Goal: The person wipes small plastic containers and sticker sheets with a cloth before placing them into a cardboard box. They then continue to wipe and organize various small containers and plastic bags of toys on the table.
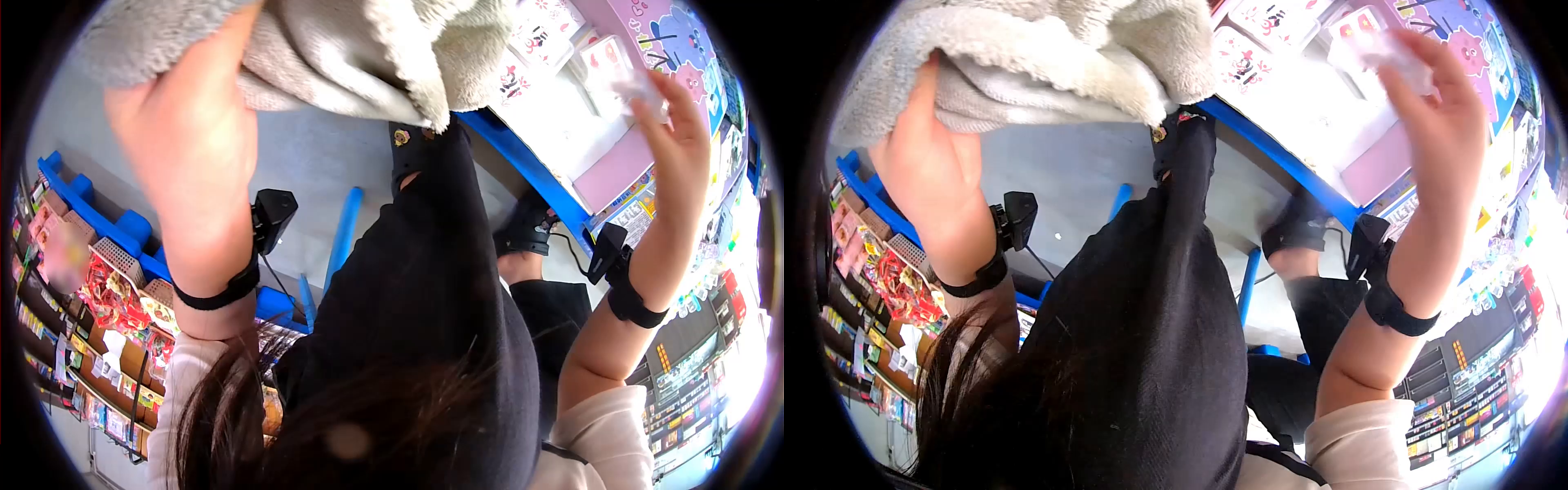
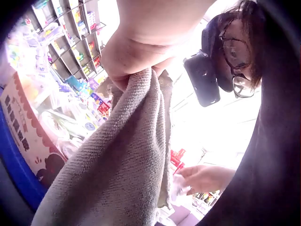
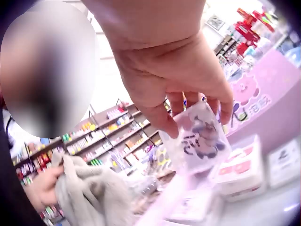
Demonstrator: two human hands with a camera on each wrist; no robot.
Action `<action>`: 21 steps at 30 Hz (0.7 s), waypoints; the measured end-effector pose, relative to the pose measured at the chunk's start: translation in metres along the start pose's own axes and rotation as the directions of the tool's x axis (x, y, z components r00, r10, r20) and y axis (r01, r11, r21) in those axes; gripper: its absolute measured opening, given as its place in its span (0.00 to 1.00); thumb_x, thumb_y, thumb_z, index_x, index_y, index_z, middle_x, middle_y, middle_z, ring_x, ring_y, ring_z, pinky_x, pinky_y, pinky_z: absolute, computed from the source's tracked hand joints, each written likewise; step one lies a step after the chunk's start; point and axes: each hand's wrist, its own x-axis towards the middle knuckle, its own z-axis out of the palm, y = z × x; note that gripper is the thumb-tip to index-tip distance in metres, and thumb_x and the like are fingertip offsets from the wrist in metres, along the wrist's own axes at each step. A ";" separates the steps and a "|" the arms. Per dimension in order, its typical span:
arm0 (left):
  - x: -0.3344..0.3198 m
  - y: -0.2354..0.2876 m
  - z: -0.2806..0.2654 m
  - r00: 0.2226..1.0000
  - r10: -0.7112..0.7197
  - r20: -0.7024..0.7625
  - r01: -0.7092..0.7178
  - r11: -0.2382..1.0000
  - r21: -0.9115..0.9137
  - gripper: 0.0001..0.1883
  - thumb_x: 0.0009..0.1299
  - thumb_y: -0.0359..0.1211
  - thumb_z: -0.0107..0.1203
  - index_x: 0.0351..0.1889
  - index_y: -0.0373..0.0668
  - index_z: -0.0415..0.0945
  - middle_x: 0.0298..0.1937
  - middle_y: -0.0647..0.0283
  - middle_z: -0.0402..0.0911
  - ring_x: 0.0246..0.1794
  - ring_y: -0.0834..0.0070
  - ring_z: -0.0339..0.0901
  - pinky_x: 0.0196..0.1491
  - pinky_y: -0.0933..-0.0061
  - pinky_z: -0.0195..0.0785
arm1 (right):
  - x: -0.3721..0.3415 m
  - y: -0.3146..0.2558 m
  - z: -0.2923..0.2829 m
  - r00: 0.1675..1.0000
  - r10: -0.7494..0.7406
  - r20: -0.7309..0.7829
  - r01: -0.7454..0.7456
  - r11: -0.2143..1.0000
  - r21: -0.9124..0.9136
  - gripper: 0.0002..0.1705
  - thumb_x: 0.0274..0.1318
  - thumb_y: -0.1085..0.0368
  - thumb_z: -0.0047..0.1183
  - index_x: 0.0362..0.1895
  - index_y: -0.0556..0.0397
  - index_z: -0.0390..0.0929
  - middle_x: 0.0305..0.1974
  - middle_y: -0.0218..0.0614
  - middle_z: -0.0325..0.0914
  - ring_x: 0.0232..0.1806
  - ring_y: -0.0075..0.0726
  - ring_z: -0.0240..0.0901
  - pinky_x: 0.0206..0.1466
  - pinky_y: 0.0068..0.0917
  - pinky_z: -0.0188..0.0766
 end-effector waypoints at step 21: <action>0.018 -0.001 -0.023 0.943 -0.246 -0.226 0.213 0.964 -0.160 0.11 0.62 0.22 0.48 0.43 0.26 0.71 0.45 0.52 0.74 0.45 0.66 0.73 0.51 0.66 0.65 | -0.022 0.031 0.025 0.924 0.043 0.381 0.140 0.888 -0.439 0.16 0.50 0.74 0.46 0.46 0.53 0.66 0.37 0.53 0.73 0.41 0.57 0.69 0.39 0.38 0.67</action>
